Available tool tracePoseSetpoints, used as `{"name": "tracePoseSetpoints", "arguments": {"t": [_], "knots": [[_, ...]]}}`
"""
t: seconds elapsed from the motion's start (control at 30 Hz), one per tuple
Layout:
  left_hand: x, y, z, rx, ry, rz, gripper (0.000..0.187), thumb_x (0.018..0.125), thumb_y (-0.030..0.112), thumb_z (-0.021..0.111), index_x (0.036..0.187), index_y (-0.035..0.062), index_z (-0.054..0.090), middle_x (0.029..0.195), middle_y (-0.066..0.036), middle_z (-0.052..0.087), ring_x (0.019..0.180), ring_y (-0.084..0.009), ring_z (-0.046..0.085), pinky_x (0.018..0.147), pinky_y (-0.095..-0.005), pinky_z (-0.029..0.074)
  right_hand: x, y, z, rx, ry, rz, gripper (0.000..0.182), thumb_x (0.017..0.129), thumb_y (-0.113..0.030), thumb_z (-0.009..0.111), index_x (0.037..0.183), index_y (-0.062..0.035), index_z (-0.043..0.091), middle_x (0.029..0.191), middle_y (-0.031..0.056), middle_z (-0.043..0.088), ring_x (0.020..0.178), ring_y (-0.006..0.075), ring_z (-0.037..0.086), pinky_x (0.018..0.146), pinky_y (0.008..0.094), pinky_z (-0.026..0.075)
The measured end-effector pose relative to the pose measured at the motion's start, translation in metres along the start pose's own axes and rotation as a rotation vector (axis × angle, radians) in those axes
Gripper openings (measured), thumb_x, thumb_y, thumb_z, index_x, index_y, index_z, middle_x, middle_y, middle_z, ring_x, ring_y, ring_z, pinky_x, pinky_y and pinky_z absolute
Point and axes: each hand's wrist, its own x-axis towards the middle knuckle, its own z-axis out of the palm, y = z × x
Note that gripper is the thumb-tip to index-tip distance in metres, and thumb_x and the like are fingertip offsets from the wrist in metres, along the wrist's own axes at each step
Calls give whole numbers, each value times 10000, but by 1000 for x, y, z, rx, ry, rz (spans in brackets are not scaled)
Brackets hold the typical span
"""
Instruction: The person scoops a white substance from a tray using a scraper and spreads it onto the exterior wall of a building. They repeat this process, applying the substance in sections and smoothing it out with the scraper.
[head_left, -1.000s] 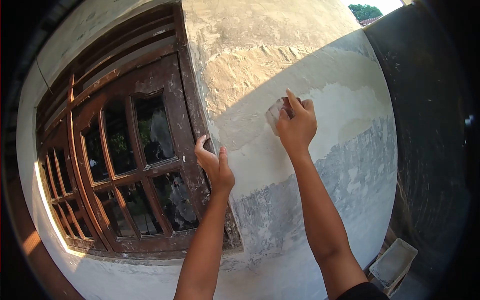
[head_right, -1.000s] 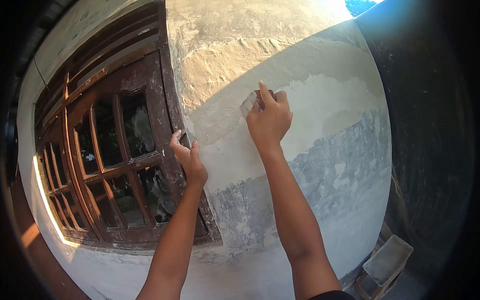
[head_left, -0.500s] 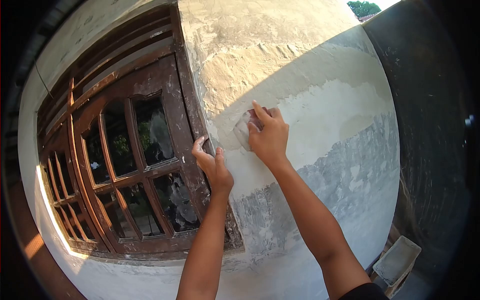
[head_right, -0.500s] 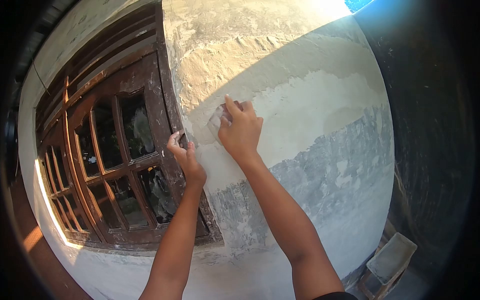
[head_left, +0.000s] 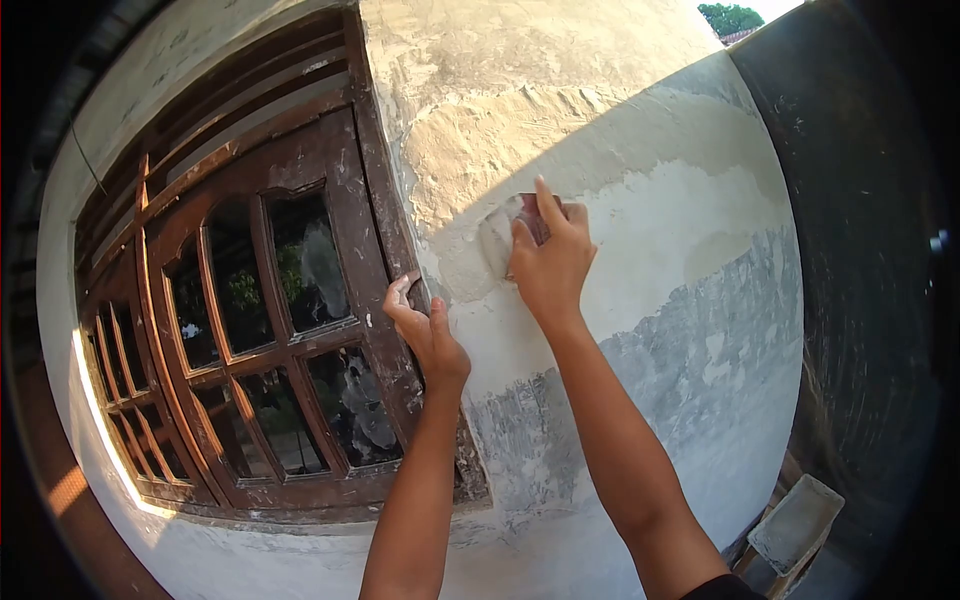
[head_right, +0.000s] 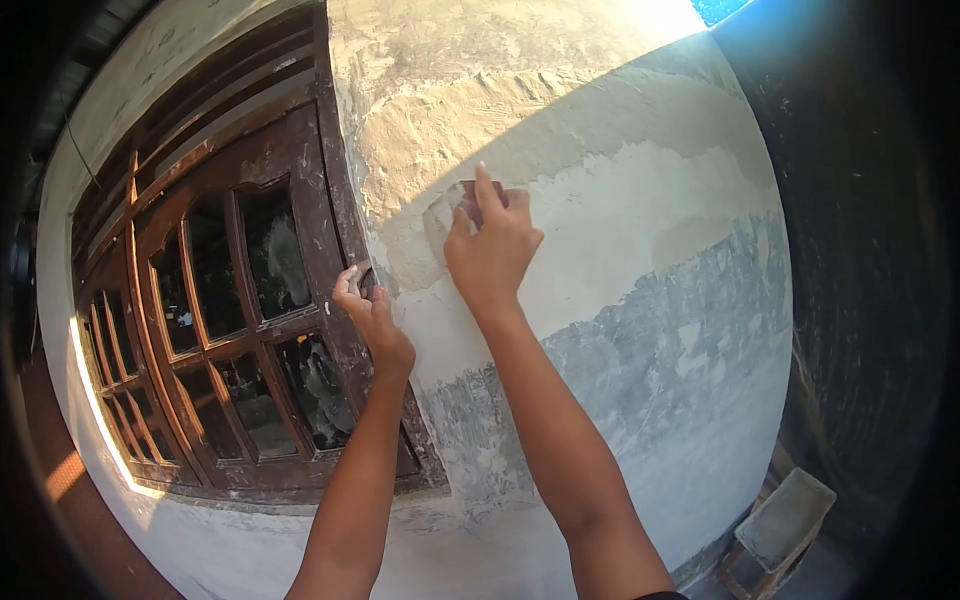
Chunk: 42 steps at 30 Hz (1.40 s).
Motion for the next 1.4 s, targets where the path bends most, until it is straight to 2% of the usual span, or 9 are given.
{"name": "tracePoseSetpoints", "arguments": {"t": [0.07, 0.27, 0.33, 0.4, 0.6, 0.77, 0.9, 1.07, 1.4], "knots": [[-1, 0, 0, -25, 6, 2, 471, 944, 207, 418, 1345, -2, 288, 1335, -213, 426, 1240, -265, 387, 1058, -425, 216, -24, -21, 11, -9, -220, -191, 536, 736, -120, 705, 1265, -109, 620, 1040, 95, 596, 990, 244, 595, 824, 432, 363], [-1, 1, 0, -31, 4, -23, 468, 948, 221, 416, 1341, 0, 287, 1337, -214, 419, 1238, -269, 387, 1059, -435, 223, 10, 12, -15, -289, 98, 152, 512, 741, -116, 710, 1249, -125, 645, 989, 86, 604, 979, 224, 606, 826, 423, 357], [-1, -2, 0, -67, 11, -22, 474, 940, 206, 424, 1324, -39, 294, 1323, -247, 408, 1244, -307, 382, 1087, -450, 205, -6, 3, -8, 90, -78, 5, 510, 739, -112, 715, 1244, -147, 653, 1001, 88, 602, 966, 227, 610, 842, 410, 355], [-2, -1, 1, -104, 15, -20, 480, 931, 191, 432, 1306, -78, 300, 1310, -280, 396, 1250, -345, 377, 1116, -465, 186, -27, -2, -8, -116, -269, -203, 530, 726, -102, 720, 1248, -157, 651, 1012, 82, 607, 973, 217, 609, 842, 389, 353], [0, 2, 1, -14, 22, -14, 479, 944, 207, 426, 1311, -77, 305, 1301, -275, 416, 1252, -350, 385, 1108, -466, 193, 11, 19, -33, 123, 43, 86, 523, 754, 3, 670, 1268, -89, 627, 997, 110, 587, 918, 259, 609, 775, 410, 428], [-1, 3, 0, 32, 19, -11, 492, 957, 259, 433, 1305, -73, 330, 1284, -259, 449, 1234, -363, 401, 1082, -466, 208, -13, 1, -37, 3, 68, -402, 324, 747, 88, 613, 1051, -20, 645, 889, 128, 553, 778, 301, 574, 714, 412, 474], [-1, 5, 1, 5, 28, 7, 484, 955, 251, 431, 1306, -68, 338, 1291, -252, 450, 1220, -366, 406, 1072, -464, 211, -34, 6, -32, -137, -40, -572, 437, 753, 63, 586, 1181, -20, 617, 1072, 161, 594, 958, 351, 607, 853, 441, 480], [-1, 2, 0, 58, 15, 8, 468, 947, 230, 429, 1305, -61, 349, 1293, -241, 455, 1205, -359, 406, 1064, -455, 218, -65, 26, -14, -357, -284, -582, 504, 866, -57, 508, 1360, 38, 476, 1368, 222, 507, 1318, 408, 448, 1101, 536, 332], [-2, 5, -1, 68, 12, 1, 466, 943, 223, 441, 1302, -60, 355, 1292, -249, 454, 1202, -368, 409, 1057, -458, 229, -61, 18, -18, -289, -236, -523, 485, 861, -34, 511, 1343, 18, 510, 1349, 211, 540, 1292, 357, 491, 1087, 509, 354]]}}
